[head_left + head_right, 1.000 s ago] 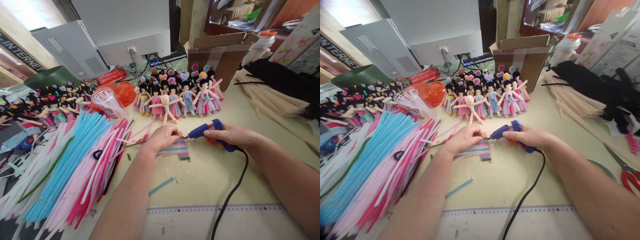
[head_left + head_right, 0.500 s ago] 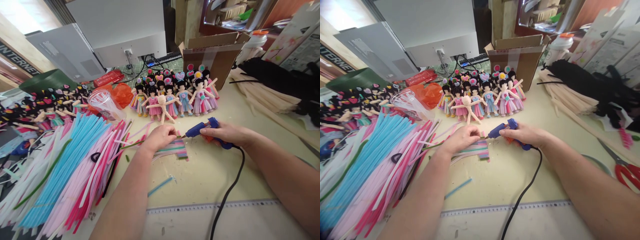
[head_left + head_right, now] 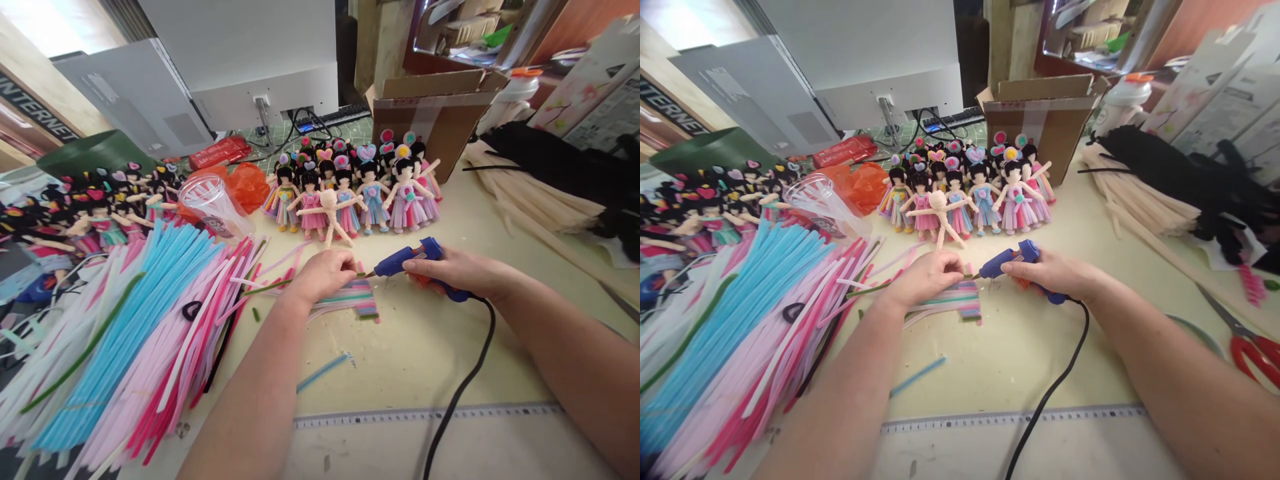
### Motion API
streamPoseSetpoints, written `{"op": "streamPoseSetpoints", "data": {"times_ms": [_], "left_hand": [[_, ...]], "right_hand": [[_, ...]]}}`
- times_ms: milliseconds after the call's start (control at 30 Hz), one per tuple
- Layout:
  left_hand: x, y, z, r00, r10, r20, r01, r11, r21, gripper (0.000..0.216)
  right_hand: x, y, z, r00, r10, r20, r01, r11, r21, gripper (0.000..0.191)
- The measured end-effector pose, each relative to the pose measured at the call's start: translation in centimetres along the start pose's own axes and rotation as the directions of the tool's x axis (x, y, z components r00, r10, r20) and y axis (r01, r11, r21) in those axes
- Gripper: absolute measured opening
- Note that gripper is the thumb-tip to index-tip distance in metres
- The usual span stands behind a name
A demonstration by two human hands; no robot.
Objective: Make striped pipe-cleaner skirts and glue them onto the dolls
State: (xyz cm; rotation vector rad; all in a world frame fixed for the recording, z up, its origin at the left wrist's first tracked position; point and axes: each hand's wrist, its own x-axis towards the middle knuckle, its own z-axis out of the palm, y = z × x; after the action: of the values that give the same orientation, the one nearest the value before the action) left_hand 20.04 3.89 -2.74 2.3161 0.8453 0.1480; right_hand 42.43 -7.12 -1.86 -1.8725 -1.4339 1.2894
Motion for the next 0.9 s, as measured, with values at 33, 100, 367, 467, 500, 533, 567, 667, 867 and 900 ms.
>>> {"op": "streamPoseSetpoints", "data": {"times_ms": [33, 100, 367, 467, 500, 533, 567, 667, 867, 900], "left_hand": [[0.01, 0.02, -0.01, 1.000, 0.001, -0.001, -0.001, 1.000, 0.003, 0.009], [0.02, 0.05, -0.04, 1.000, 0.001, -0.002, -0.001, 1.000, 0.009, 0.009], [0.02, 0.05, -0.09, 1.000, 0.000, -0.002, 0.000, 1.000, 0.003, 0.009], [0.04, 0.05, -0.12, 1.000, 0.004, 0.003, -0.004, 1.000, 0.005, 0.009], [0.04, 0.06, -0.13, 1.000, 0.004, 0.006, -0.004, 1.000, 0.007, 0.009], [0.04, 0.07, -0.14, 1.000, 0.003, 0.007, -0.003, 1.000, 0.010, 0.009], [0.04, 0.08, -0.15, 1.000, 0.001, 0.008, -0.001, 1.000, 0.012, 0.009], [-0.01, 0.11, -0.16, 1.000, -0.003, 0.008, 0.003, 1.000, 0.011, 0.009], [-0.04, 0.06, -0.14, 1.000, 0.002, 0.007, -0.002, 1.000, -0.001, 0.009], [-0.04, 0.06, -0.13, 1.000, 0.002, 0.006, -0.002, 1.000, -0.002, 0.009]], "right_hand": [[-0.04, -0.10, 0.03, 1.000, -0.001, -0.003, 0.001, 1.000, -0.004, 0.051], [-0.10, -0.30, 0.10, 1.000, 0.000, -0.007, 0.000, 1.000, -0.005, 0.051], [-0.14, -0.40, 0.33, 1.000, -0.001, -0.030, 0.001, 1.000, 0.002, 0.049], [-0.16, -0.30, 0.35, 0.999, -0.005, -0.036, 0.006, 1.000, 0.011, 0.048], [-0.16, -0.29, 0.35, 0.999, -0.008, -0.037, 0.008, 1.000, 0.009, 0.048], [-0.17, -0.28, 0.35, 0.999, -0.008, -0.038, 0.008, 1.000, 0.004, 0.048], [-0.17, -0.29, 0.34, 0.999, -0.007, -0.041, 0.007, 1.000, -0.002, 0.048], [-0.16, -0.31, 0.34, 0.999, 0.001, -0.053, -0.001, 1.000, -0.011, 0.049], [-0.17, -0.39, 0.42, 0.998, -0.007, -0.059, 0.006, 1.000, -0.009, 0.048], [-0.17, -0.41, 0.42, 0.998, -0.007, -0.061, 0.007, 1.000, -0.007, 0.048]]}}
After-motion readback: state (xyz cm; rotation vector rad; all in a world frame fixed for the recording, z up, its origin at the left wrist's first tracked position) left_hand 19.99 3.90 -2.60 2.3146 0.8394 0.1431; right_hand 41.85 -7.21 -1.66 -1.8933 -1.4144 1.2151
